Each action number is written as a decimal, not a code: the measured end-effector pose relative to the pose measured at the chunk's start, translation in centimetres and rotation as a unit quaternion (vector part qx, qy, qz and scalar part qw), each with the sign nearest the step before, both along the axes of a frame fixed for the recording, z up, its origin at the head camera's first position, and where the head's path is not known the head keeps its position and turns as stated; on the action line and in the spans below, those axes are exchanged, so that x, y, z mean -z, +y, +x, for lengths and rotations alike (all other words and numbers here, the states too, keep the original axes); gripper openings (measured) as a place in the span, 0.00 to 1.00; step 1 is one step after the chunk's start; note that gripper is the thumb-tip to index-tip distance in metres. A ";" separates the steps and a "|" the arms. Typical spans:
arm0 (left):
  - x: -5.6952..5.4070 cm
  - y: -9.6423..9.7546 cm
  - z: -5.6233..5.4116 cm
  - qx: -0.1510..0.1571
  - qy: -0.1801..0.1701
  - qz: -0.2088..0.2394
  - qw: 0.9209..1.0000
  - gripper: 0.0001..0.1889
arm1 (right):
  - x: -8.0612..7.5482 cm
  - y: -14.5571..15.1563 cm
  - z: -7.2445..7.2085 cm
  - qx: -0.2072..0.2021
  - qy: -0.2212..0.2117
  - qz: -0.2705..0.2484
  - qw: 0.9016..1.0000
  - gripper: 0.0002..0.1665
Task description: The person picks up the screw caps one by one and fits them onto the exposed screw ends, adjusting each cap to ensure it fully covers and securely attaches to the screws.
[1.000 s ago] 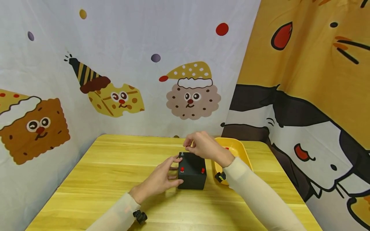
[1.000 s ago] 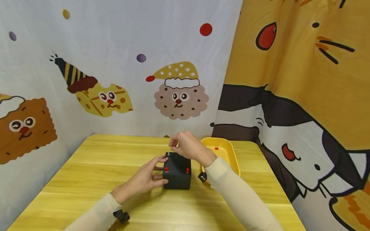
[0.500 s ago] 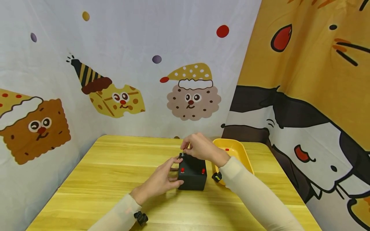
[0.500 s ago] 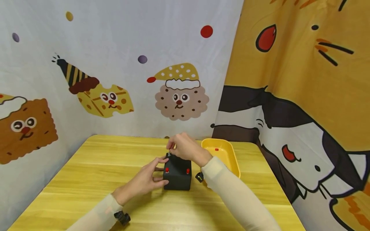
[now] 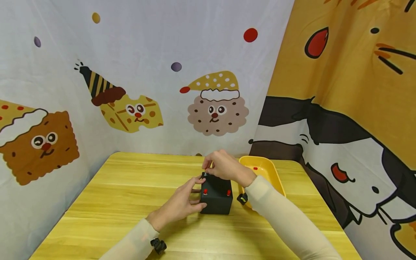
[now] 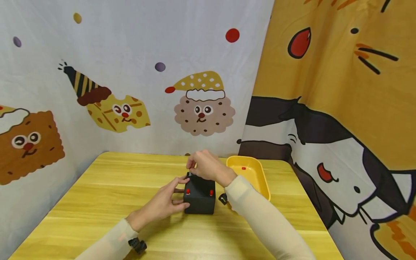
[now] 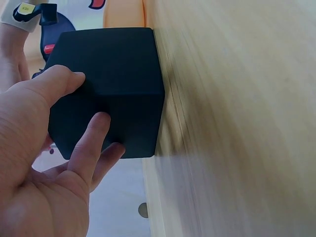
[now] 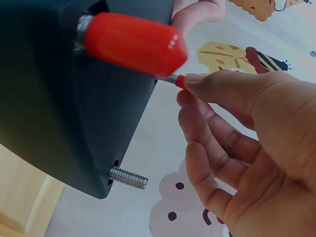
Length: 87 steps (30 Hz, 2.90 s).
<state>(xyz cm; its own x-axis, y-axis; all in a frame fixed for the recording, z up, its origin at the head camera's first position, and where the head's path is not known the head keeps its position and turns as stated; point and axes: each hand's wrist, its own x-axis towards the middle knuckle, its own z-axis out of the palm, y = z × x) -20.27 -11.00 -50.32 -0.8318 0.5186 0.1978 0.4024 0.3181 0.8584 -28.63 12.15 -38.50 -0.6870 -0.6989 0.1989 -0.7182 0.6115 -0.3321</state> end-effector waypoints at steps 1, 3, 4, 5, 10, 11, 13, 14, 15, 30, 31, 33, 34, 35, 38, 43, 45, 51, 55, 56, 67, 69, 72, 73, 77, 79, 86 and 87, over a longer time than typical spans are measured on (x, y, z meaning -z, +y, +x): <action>0.0 0.0 0.0 0.000 0.001 -0.001 1.000 0.38 | 0.0 0.0 0.0 -0.001 -0.001 0.001 1.000 0.05; 0.0 0.0 0.0 0.000 0.001 -0.001 1.000 0.37 | 0.0 -0.1 -0.1 -0.002 0.000 0.007 1.000 0.04; 0.0 0.0 0.0 0.000 0.001 -0.001 1.000 0.37 | 0.0 -0.1 -0.1 -0.003 0.000 0.008 1.000 0.04; -0.1 0.0 0.0 0.000 0.001 -0.001 1.000 0.37 | -0.1 -0.1 -0.1 -0.003 0.000 0.010 1.000 0.04; -0.1 0.0 0.0 -0.001 -0.004 0.002 1.000 0.38 | -0.2 -0.2 -0.2 -0.002 -0.004 0.020 1.000 0.03; -0.2 0.0 0.0 -0.001 -0.005 0.003 1.000 0.38 | -0.3 -0.2 -0.2 0.000 -0.006 0.023 1.000 0.03; -0.2 0.0 0.0 -0.001 -0.007 0.004 1.000 0.38 | -0.4 -0.4 -0.2 0.004 -0.010 0.032 0.999 0.03; -0.2 0.0 0.0 -0.001 -0.007 0.004 1.000 0.38 | -0.4 -0.4 -0.2 0.006 -0.011 0.037 0.999 0.03; -0.2 0.0 0.0 -0.001 -0.008 0.004 1.000 0.38 | -0.5 -0.5 -0.1 0.008 -0.013 0.042 0.999 0.03; 0.0 0.0 0.1 0.003 -0.008 0.003 1.000 0.38 | -1.0 -1.1 0.1 0.013 -0.019 0.091 0.996 0.04; 0.0 0.0 0.1 0.003 -0.008 0.002 1.000 0.37 | -1.1 -1.2 0.1 0.015 -0.022 0.093 0.995 0.04; 0.0 0.0 0.1 0.003 -0.009 0.002 1.000 0.37 | -1.2 -1.3 0.0 0.017 -0.026 0.095 0.995 0.04; 0.0 0.0 0.1 0.004 -0.009 0.002 1.000 0.37 | -1.3 -1.3 0.0 0.017 -0.027 0.096 0.995 0.05; 0.0 0.0 0.1 0.004 -0.009 0.001 1.000 0.37 | -1.3 -1.4 0.0 0.018 -0.028 0.097 0.995 0.05; 0.0 0.1 0.2 0.003 -0.008 -0.001 1.000 0.38 | -1.4 -1.5 -0.1 0.018 -0.034 0.099 0.994 0.05; 0.0 0.2 0.3 0.004 -0.001 -0.005 1.000 0.40 | -1.4 -1.6 -0.2 0.021 -0.041 0.103 0.994 0.05; 0.0 0.2 0.3 0.006 0.005 -0.007 1.000 0.41 | -1.4 -1.6 -0.2 0.021 -0.041 0.104 0.993 0.05; -0.1 0.2 0.2 0.010 0.015 -0.014 1.000 0.41 | -1.4 -1.5 -0.1 0.011 -0.041 0.103 0.994 0.04; -0.2 0.2 0.3 0.008 0.010 -0.014 1.000 0.41 | -1.4 -1.3 -0.1 0.007 -0.051 0.101 0.994 0.05; -0.2 0.2 0.3 0.007 0.008 -0.013 1.000 0.41 | -1.3 -1.2 -0.1 0.006 -0.054 0.100 0.993 0.05; -0.4 0.3 0.3 0.001 0.004 -0.008 1.000 0.41 | -1.4 -0.7 -0.2 -0.015 -0.045 0.105 0.993 0.13; -0.3 0.3 0.3 -0.001 0.003 -0.006 1.000 0.41 | -1.5 -0.7 -0.2 -0.020 -0.048 0.102 0.993 0.15; -0.2 0.2 0.5 -0.004 -0.001 -0.004 1.000 0.41 | -1.6 -0.7 -0.1 -0.026 -0.054 0.097 0.993 0.17; -0.2 0.2 0.6 -0.003 -0.002 -0.002 1.000 0.41 | -1.6 -0.6 -0.1 -0.026 -0.054 0.095 0.994 0.17; -0.1 0.2 0.7 0.004 -0.007 0.004 1.000 0.40 | -1.9 -0.4 0.0 -0.029 -0.040 0.081 0.996 0.16; -0.2 0.2 0.7 0.005 -0.007 0.005 1.000 0.40 | -2.1 -0.2 0.0 -0.029 -0.031 0.071 0.997 0.15; -0.3 0.2 0.7 0.003 -0.008 0.003 1.000 0.40 | -2.3 0.8 0.2 -0.022 -0.010 0.041 0.999 0.13; -0.3 0.2 0.8 0.003 -0.008 0.003 1.000 0.40 | -2.2 1.0 0.2 -0.021 -0.006 0.036 0.999 0.13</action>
